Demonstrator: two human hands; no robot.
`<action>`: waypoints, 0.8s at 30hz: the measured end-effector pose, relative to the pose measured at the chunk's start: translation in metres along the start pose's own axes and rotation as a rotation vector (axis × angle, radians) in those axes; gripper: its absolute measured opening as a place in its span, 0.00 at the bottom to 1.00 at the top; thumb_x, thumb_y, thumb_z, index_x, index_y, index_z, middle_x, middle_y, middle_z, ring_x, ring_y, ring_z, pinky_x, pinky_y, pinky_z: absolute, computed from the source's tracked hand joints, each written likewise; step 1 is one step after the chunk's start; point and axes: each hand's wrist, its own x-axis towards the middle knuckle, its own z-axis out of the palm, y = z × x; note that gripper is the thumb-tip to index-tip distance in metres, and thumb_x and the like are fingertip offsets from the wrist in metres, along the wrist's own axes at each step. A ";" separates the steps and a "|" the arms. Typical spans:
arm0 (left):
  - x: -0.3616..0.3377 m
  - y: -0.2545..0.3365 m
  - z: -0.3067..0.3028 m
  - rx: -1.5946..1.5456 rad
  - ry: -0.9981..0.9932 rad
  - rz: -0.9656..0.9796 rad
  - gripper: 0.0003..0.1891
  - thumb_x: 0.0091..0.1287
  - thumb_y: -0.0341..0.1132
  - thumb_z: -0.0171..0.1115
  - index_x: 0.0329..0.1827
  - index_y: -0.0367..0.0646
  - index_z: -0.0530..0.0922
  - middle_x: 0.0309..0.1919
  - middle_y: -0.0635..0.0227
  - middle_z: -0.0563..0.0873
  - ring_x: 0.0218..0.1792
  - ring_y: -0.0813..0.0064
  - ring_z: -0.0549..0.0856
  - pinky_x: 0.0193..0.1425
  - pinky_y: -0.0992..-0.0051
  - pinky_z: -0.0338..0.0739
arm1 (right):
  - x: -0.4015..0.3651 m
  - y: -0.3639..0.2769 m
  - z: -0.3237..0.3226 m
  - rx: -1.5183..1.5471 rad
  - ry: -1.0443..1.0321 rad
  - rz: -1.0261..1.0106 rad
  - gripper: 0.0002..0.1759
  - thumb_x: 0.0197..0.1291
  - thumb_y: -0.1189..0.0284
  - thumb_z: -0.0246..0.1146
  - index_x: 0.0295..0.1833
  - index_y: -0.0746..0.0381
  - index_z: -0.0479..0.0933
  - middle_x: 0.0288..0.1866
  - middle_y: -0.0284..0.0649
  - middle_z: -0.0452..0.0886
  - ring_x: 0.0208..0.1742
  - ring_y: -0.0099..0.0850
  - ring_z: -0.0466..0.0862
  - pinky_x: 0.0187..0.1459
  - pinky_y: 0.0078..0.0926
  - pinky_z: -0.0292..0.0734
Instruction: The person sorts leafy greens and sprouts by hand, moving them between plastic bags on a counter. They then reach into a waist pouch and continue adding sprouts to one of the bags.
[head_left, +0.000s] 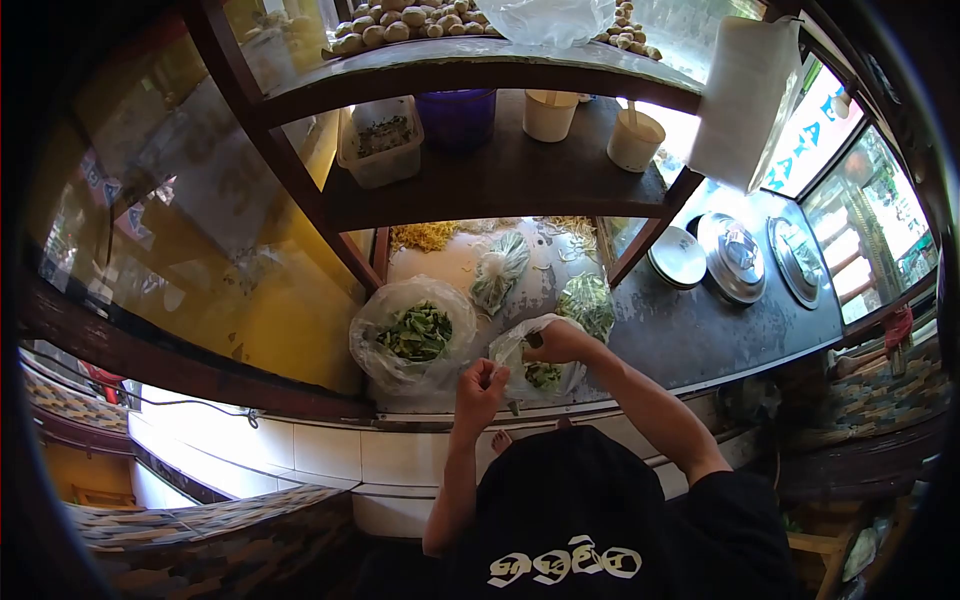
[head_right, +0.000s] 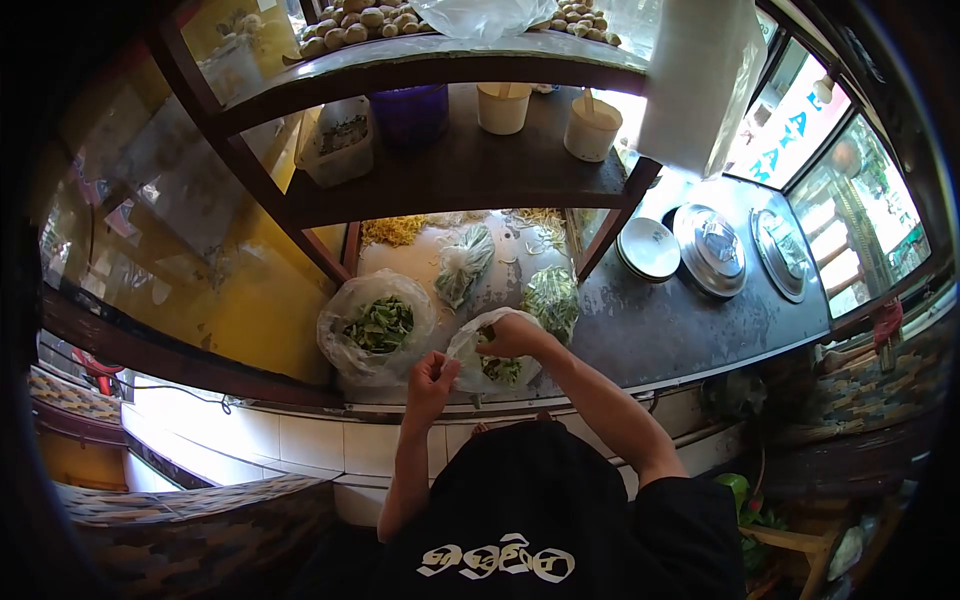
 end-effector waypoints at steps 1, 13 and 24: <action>-0.002 0.005 -0.001 0.009 0.010 -0.003 0.10 0.58 0.35 0.57 0.24 0.39 0.70 0.13 0.81 0.67 0.17 0.91 0.61 0.19 0.85 0.55 | 0.000 0.001 0.001 0.002 -0.002 0.002 0.18 0.45 0.63 0.58 0.41 0.60 0.74 0.33 0.49 0.77 0.34 0.43 0.76 0.37 0.34 0.70; -0.005 -0.002 -0.012 -0.003 0.064 0.014 0.11 0.59 0.35 0.57 0.21 0.39 0.71 0.13 0.81 0.67 0.17 0.91 0.61 0.19 0.84 0.55 | -0.023 0.008 0.036 -0.223 -0.048 0.245 0.20 0.40 0.73 0.56 0.45 0.61 0.74 0.41 0.48 0.77 0.45 0.41 0.76 0.45 0.33 0.71; -0.006 -0.006 -0.012 -0.006 0.038 0.021 0.13 0.59 0.34 0.56 0.19 0.38 0.70 0.14 0.78 0.70 0.20 0.90 0.64 0.23 0.84 0.59 | -0.013 0.011 0.088 -0.094 0.054 0.366 0.18 0.48 0.76 0.50 0.47 0.64 0.71 0.44 0.49 0.76 0.46 0.42 0.76 0.47 0.35 0.70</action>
